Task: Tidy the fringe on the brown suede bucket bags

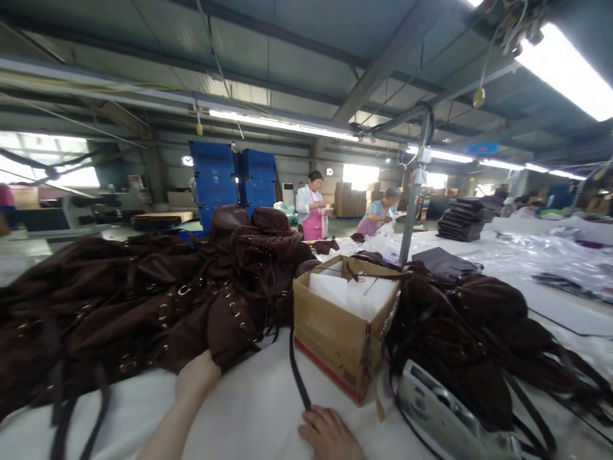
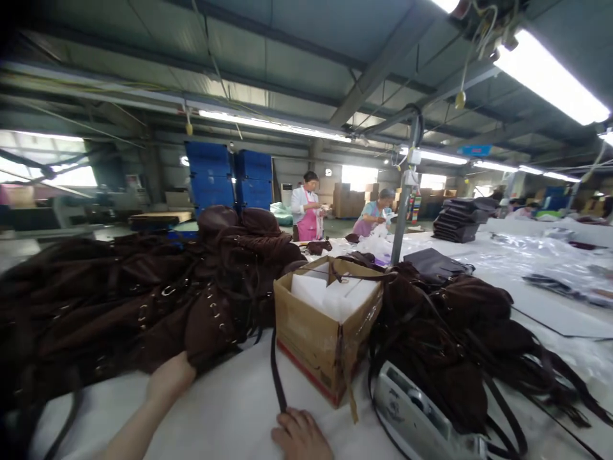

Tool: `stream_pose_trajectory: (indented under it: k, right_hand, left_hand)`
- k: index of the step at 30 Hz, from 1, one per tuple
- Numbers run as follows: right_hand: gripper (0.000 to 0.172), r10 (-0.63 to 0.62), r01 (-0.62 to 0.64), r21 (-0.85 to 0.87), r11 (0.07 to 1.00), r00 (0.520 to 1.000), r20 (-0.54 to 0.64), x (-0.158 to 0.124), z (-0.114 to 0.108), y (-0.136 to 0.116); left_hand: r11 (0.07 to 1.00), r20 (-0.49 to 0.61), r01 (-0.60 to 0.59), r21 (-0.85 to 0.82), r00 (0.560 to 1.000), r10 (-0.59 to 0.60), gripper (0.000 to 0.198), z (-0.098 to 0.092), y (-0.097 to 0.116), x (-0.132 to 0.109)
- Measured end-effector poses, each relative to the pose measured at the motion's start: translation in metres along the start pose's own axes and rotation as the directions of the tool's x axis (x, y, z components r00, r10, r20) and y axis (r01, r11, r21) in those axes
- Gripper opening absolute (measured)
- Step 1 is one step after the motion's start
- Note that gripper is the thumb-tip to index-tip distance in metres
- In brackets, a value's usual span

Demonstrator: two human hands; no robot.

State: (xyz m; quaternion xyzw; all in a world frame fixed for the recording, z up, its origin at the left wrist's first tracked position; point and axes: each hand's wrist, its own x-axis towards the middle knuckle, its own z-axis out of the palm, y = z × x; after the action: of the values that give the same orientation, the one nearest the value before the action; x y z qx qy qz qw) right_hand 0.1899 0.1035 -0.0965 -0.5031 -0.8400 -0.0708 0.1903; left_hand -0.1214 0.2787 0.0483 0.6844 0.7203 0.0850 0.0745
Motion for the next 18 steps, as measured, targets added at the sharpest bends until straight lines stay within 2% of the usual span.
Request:
stream_pose_trajectory:
  k: [3, 7, 10, 13, 18]
  right_hand:
    - [0.057, 0.046, -0.063, 0.136, 0.989, 0.991, 0.126, -0.007, -0.031, -0.010]
    - [0.052, 0.128, -0.161, 0.205, 0.965, 0.978, 0.167, -0.008, -0.056, -0.025]
    - [0.051, 0.139, -0.177, 0.200, 0.964, 0.972, 0.188, -0.006, -0.064, -0.032]
    - [0.050, 0.141, -0.170, 0.163, 0.972, 0.974, 0.177, -0.008, -0.067, -0.034]
    - [0.050, 0.099, -0.118, 0.118, 0.986, 0.983, 0.153, -0.012, -0.066, -0.031]
  left_hand:
    - [0.998, -0.010, -0.035, 0.061, 0.999, 0.036, 0.036, 0.003, -0.003, -0.064]
    - [0.987, 0.016, -0.093, 0.131, 0.996, 0.092, 0.037, -0.007, -0.007, -0.152]
    - [0.982, 0.070, -0.097, 0.163, 0.994, 0.087, 0.037, -0.014, -0.006, -0.212]
    - [0.984, 0.101, -0.070, 0.166, 0.993, 0.054, 0.034, -0.010, -0.004, -0.265]
    - [0.991, 0.079, -0.012, 0.137, 0.997, 0.001, 0.038, 0.003, 0.004, -0.328]
